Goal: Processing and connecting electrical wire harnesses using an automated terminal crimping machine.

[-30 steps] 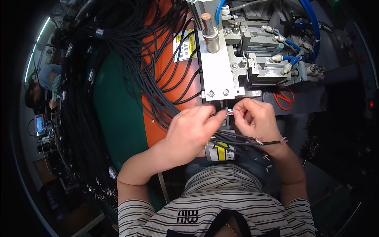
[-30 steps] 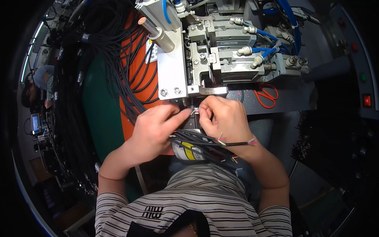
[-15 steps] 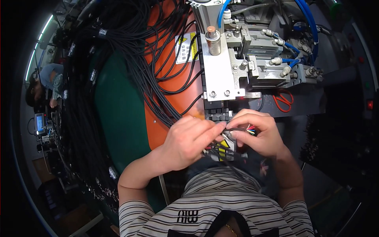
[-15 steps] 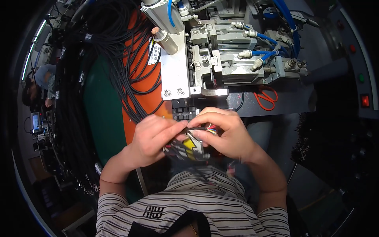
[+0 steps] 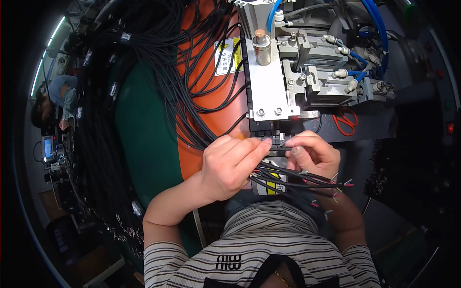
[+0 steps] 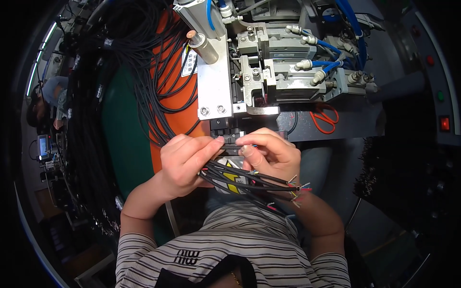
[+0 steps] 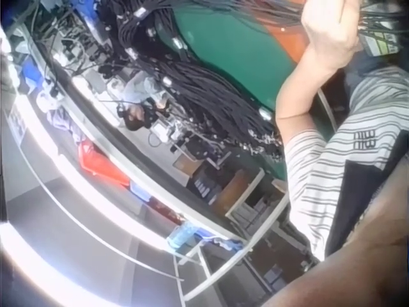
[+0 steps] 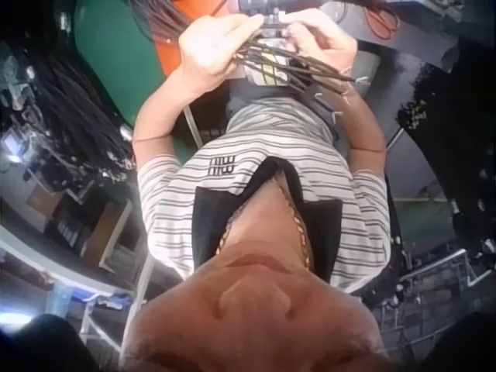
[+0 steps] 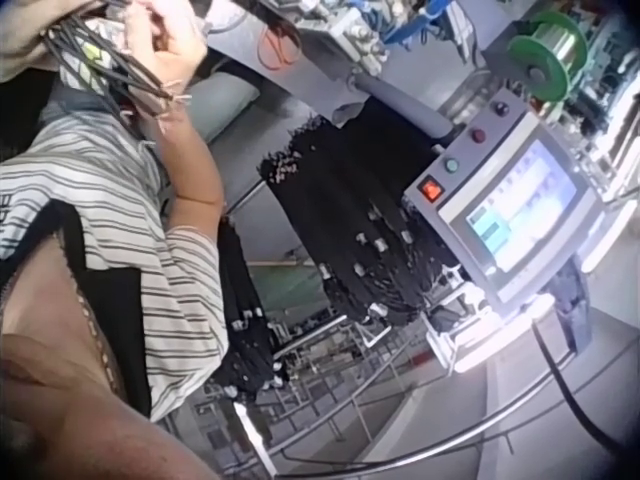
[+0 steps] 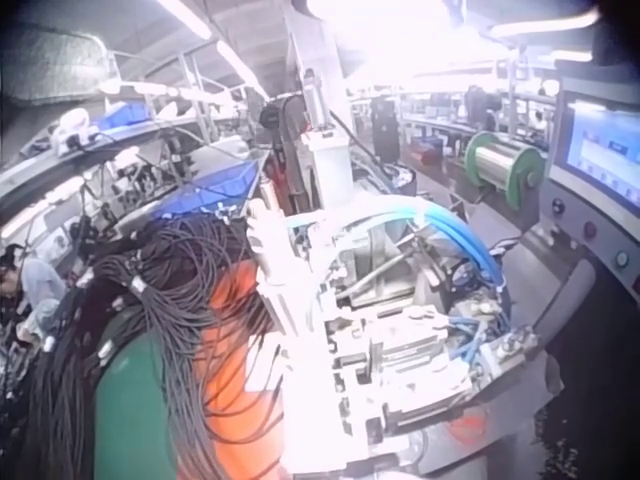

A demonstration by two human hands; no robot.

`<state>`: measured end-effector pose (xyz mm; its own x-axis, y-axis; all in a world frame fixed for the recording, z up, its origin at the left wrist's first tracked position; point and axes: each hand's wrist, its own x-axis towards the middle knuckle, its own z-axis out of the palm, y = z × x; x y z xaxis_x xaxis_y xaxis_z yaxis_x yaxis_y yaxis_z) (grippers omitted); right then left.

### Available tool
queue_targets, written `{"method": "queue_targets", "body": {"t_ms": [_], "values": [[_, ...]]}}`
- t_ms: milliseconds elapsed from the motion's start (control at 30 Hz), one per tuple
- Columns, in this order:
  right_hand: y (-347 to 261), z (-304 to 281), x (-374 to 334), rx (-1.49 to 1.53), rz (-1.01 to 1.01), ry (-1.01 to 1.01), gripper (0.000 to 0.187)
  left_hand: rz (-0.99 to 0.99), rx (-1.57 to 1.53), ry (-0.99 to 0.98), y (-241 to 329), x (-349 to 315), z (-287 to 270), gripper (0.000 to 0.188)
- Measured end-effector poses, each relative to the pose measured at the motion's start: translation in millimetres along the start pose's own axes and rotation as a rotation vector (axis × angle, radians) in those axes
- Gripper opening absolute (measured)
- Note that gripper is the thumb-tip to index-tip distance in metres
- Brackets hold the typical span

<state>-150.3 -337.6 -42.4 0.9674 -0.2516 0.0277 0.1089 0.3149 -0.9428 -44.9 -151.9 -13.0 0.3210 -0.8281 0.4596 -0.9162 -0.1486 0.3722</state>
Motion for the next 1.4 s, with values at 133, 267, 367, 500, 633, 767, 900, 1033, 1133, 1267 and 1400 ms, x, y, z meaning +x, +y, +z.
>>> {"method": "queue_targets", "body": {"t_ms": [133,267,367,500,633,767,900,1033,1133,1267,1400], "values": [[-4,-2,3,0.099,0.057,-0.07,0.018,0.04,0.131,0.011,2,1,-2,0.047],[-6,-6,4,0.1,0.11,-0.064,0.017,0.034,0.068,0.016,1,5,4,0.046],[4,-5,8,-0.064,0.01,-0.143,0.023,-0.056,-0.091,-0.066,0,11,9,0.044],[-2,-3,6,0.37,0.231,-0.075,0.023,-0.021,-0.021,0.0,-2,8,11,0.043],[-9,-11,8,0.337,0.413,-0.017,0.019,0.046,0.075,0.089,1,11,12,0.041],[0,-7,5,0.154,0.306,0.019,0.014,0.022,0.016,0.082,7,14,12,0.039],[10,-3,9,-0.342,-0.178,0.012,0.016,-0.101,-0.12,-0.043,6,18,13,0.033],[0,6,7,-0.085,-0.037,0.044,0.012,-0.102,-0.112,0.053,2,14,14,0.028],[-8,-5,7,0.168,0.334,-0.036,0.019,-0.102,-0.079,0.067,3,14,14,0.025],[0,-17,12,0.189,0.399,-0.089,0.017,-0.131,-0.129,0.047,3,15,16,0.022],[-2,-24,16,0.196,0.409,-0.188,0.017,-0.152,-0.249,-0.031,1,17,13,0.019]]}}
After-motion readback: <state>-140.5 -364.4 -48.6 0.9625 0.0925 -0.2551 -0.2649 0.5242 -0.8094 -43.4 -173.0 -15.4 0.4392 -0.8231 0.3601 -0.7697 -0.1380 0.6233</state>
